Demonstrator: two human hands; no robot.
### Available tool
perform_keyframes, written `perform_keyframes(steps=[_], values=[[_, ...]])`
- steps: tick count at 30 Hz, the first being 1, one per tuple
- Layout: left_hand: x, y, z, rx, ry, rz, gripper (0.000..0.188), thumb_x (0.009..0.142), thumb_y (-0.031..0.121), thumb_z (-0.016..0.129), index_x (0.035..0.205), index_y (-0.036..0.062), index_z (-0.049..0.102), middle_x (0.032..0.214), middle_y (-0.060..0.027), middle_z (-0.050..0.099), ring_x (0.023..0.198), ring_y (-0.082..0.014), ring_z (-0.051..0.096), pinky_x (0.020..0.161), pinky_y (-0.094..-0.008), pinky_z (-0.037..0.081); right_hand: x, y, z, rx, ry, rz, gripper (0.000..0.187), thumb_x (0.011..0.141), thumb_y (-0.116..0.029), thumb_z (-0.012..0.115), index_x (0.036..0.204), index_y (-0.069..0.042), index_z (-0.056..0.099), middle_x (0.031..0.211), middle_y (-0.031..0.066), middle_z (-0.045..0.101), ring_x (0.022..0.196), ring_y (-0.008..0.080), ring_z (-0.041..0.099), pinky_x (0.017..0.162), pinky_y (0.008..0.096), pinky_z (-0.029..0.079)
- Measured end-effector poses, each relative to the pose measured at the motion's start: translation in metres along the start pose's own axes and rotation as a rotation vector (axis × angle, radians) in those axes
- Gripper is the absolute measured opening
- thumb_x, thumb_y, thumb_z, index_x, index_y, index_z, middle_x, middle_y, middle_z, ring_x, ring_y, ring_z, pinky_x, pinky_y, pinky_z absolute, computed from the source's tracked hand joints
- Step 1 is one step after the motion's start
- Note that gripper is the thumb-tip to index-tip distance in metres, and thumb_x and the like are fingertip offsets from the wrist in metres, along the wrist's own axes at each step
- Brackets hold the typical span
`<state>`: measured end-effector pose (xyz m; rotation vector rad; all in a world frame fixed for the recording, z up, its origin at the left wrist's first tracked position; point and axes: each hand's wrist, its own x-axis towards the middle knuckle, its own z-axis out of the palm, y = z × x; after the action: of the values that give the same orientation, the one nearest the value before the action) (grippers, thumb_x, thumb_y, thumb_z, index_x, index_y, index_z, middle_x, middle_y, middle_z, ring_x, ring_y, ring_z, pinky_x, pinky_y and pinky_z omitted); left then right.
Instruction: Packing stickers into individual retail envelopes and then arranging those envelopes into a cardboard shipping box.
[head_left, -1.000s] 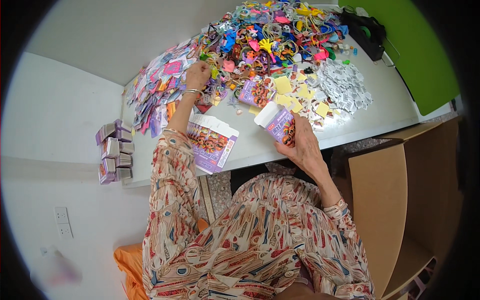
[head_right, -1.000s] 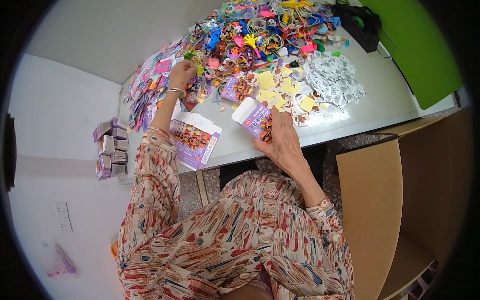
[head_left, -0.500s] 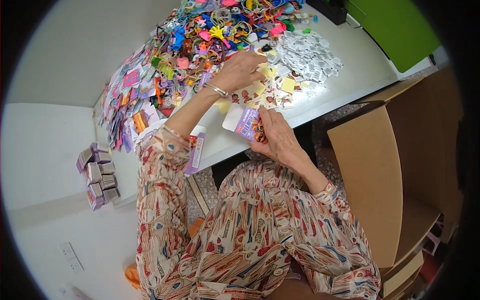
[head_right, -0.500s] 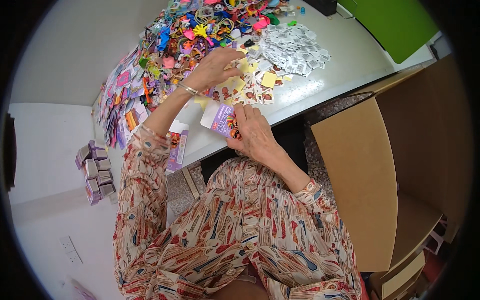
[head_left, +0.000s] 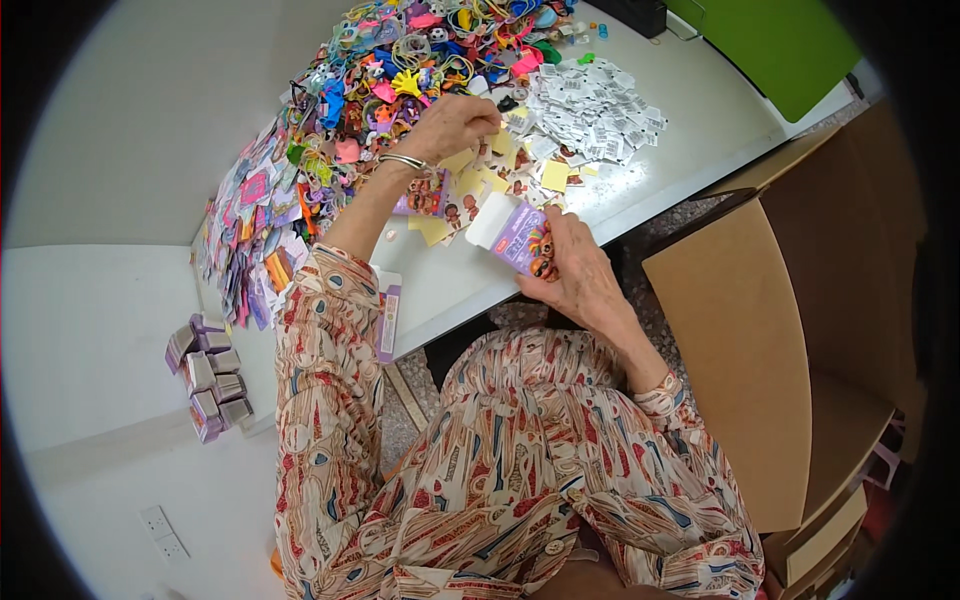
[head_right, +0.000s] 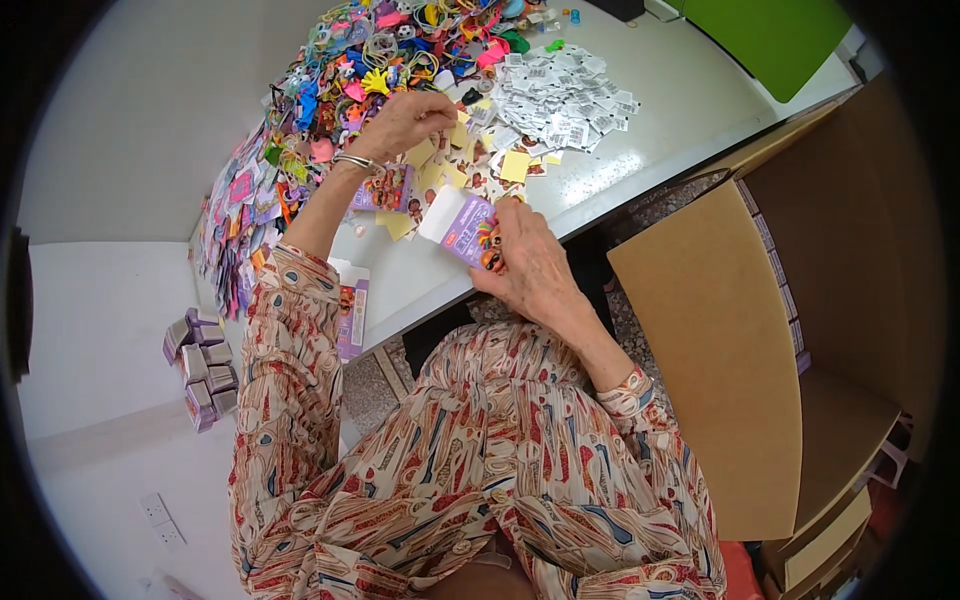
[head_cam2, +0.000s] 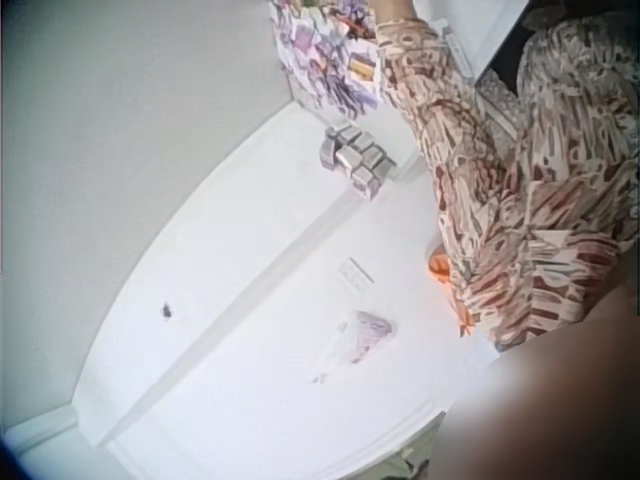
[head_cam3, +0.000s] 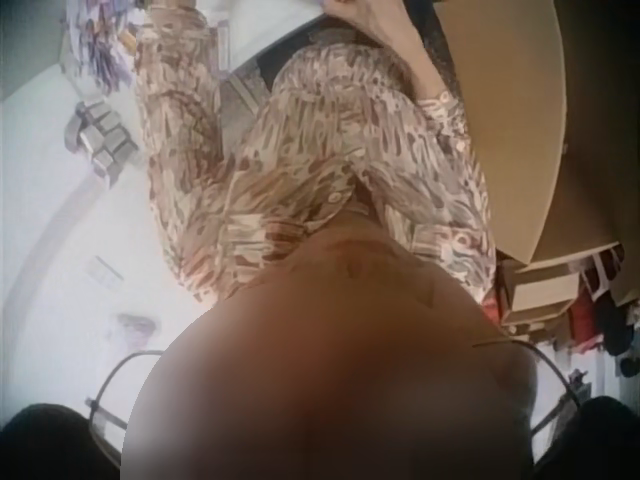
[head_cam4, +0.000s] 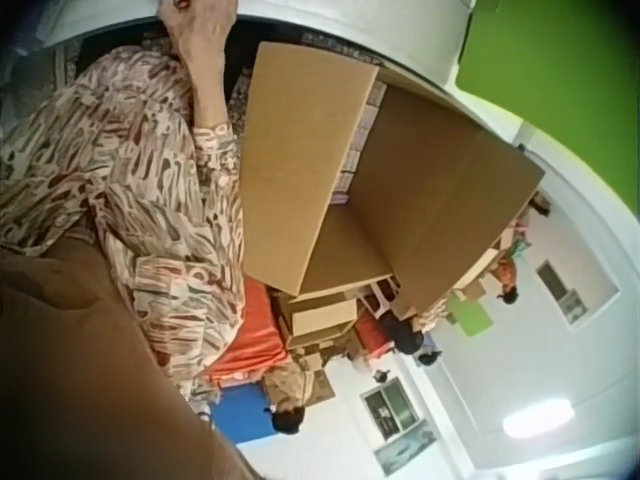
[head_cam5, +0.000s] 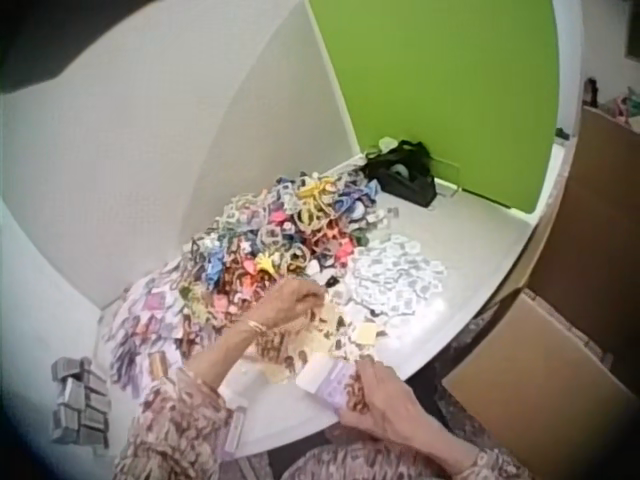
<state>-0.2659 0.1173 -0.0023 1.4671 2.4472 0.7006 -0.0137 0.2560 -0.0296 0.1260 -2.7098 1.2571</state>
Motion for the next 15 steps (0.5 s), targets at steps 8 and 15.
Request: perform_keyframes(steps=[8, 15], values=[[-0.01, 0.011, -0.006, -0.013, 0.169, -0.114, 0.017, 0.085, 0.019, 0.064, 0.093, 0.005, 0.066, 0.075, -0.0088, 0.067, 0.068, -0.0237, 0.065, 0.065, -0.0341, 0.049, 0.005, 0.018, -0.019, -0.004, 0.11, 0.14, 0.074, 0.072, -0.028, 0.074, 0.127, 0.007, 0.039, 0.106, 0.0221, 0.052, 0.102, 0.0373, 0.053, 0.088, 0.0422, 0.045], [-0.023, 0.007, -0.001, -0.105, 0.363, -0.05, 0.014, 0.083, 0.014, 0.068, 0.092, 0.0028, 0.069, 0.094, -0.0059, 0.066, 0.084, -0.0185, 0.063, 0.07, -0.0303, 0.05, 0.008, 0.021, -0.022, -0.048, 0.137, 0.186, 0.075, 0.072, -0.029, 0.074, 0.128, 0.008, 0.039, 0.111, 0.0231, 0.053, 0.106, 0.0379, 0.053, 0.091, 0.0417, 0.044]])
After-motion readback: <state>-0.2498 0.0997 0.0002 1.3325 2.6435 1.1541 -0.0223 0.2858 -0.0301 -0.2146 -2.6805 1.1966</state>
